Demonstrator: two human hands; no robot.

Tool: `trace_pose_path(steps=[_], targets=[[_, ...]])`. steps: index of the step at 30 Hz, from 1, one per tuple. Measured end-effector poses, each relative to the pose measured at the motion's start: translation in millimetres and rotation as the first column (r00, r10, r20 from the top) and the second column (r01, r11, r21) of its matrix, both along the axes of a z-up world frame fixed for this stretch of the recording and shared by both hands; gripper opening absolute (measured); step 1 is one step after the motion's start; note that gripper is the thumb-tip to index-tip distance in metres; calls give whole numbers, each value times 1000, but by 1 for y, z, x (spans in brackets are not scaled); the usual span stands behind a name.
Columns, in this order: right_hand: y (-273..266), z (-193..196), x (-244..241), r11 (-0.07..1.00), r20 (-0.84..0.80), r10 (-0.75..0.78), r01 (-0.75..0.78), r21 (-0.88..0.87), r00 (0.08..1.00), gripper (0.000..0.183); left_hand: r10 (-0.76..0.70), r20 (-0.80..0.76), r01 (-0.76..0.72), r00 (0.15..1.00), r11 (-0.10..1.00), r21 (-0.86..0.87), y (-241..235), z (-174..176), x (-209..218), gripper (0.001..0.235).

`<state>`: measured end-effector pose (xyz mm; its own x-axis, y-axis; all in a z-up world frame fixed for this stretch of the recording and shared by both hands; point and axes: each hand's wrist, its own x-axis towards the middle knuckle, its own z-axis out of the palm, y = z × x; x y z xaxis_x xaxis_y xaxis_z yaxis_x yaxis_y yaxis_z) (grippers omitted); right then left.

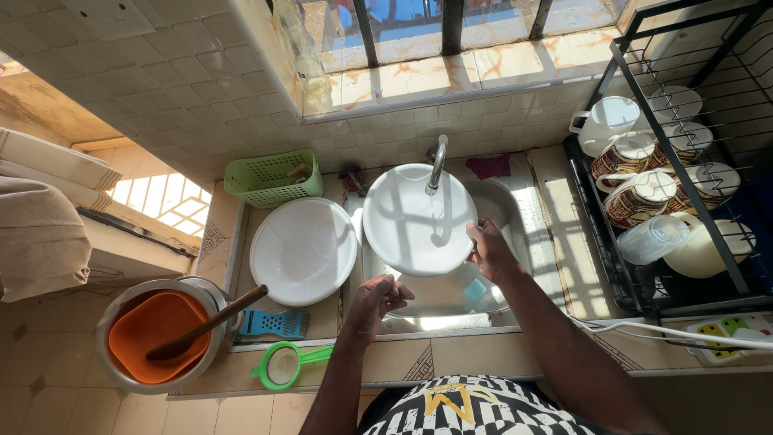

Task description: Rinsing plates under a running tap and placing them in a drying rack

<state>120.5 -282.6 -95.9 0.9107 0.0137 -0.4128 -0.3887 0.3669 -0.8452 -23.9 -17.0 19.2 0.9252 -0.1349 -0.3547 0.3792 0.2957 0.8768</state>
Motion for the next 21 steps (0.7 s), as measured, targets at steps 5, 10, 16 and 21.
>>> trace_pose_path(steps=[5,10,16,21], targets=[[-12,41,-18,966,110,-42,69,-247,993,34,3,-39,-2,999,999,39,-9,6,10,30],[-8,78,-54,814,353,96,130,-566,931,19,-40,-55,41,998,999,7,-30,11,25,33],[23,90,-85,400,595,240,480,-781,767,25,-116,88,108,989,990,94,-64,38,50,50],[53,109,-108,335,355,377,232,-913,855,9,-108,154,94,982,991,98,-88,60,61,50]])
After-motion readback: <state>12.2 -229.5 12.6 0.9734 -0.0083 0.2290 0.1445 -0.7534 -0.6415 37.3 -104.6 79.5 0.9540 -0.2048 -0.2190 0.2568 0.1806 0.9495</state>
